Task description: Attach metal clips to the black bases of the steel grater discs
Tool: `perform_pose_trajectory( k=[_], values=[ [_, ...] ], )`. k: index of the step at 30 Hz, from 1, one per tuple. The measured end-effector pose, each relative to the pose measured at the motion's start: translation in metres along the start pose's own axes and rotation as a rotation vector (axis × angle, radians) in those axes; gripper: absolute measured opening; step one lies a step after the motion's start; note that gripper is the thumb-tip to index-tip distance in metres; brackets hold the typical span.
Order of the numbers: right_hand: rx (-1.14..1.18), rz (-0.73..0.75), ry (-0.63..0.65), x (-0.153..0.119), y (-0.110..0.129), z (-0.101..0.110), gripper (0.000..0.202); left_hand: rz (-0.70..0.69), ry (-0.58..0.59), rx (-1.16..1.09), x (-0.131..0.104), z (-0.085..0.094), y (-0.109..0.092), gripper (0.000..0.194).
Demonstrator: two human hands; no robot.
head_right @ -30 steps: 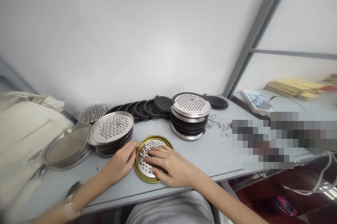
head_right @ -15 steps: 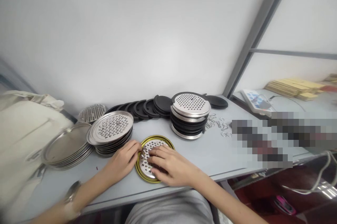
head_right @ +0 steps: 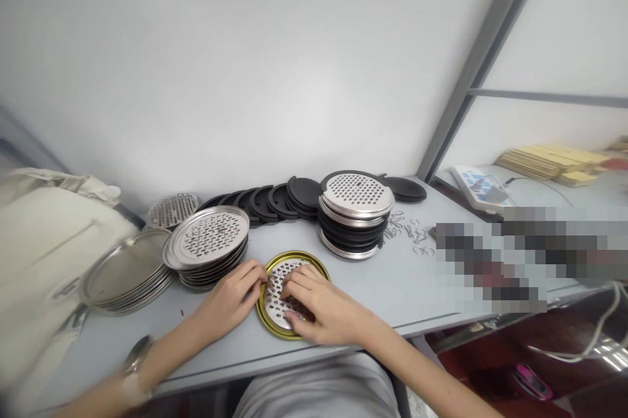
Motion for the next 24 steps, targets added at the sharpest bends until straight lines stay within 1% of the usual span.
perform_pose_trajectory(
  k=[5,7,11,12,14,16,17,21,23,24],
  values=[
    [0.084,-0.006,-0.021,0.001,-0.001,0.004,0.018,-0.008,0.003,-0.010,-0.001,-0.001,0.000,0.021],
    [0.141,-0.025,-0.110,-0.001,-0.007,0.013,0.021,-0.010,0.003,-0.014,-0.001,0.000,0.000,0.021],
    [0.189,-0.149,-0.386,-0.013,-0.032,0.040,0.024,-0.028,-0.020,-0.009,0.000,0.004,-0.004,0.022],
    [0.184,-0.175,-0.427,-0.016,-0.036,0.044,0.023,-0.033,-0.029,-0.010,0.000,0.005,-0.005,0.022],
    [0.159,-0.190,-0.454,-0.018,-0.039,0.046,0.020,-0.035,-0.039,-0.024,0.000,0.007,-0.007,0.025],
    [0.127,-0.150,-0.407,-0.015,-0.032,0.043,0.016,-0.027,-0.035,-0.046,0.001,0.007,-0.007,0.026],
    [0.110,-0.117,-0.356,-0.011,-0.025,0.038,0.017,-0.023,-0.031,-0.058,0.001,0.006,-0.007,0.027],
    [0.031,0.026,-0.081,0.011,0.003,0.013,0.026,0.013,-0.012,-0.116,0.001,0.003,-0.002,0.025],
    [-0.018,0.065,0.014,0.024,0.010,0.004,0.025,0.051,-0.020,-0.148,0.000,0.001,0.004,0.021],
    [-0.040,0.067,0.035,0.030,0.011,0.001,0.025,0.074,-0.033,-0.160,-0.001,0.000,0.007,0.020]
  ],
)
Point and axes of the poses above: each hand's wrist, its own x-axis towards the middle knuckle, its own z-axis out of the back of the hand, y = z × x, the point moved 10 cm from there along x, towards the middle knuckle, and after that the axes turned 11 degrees about x, right-handed, at the moved point
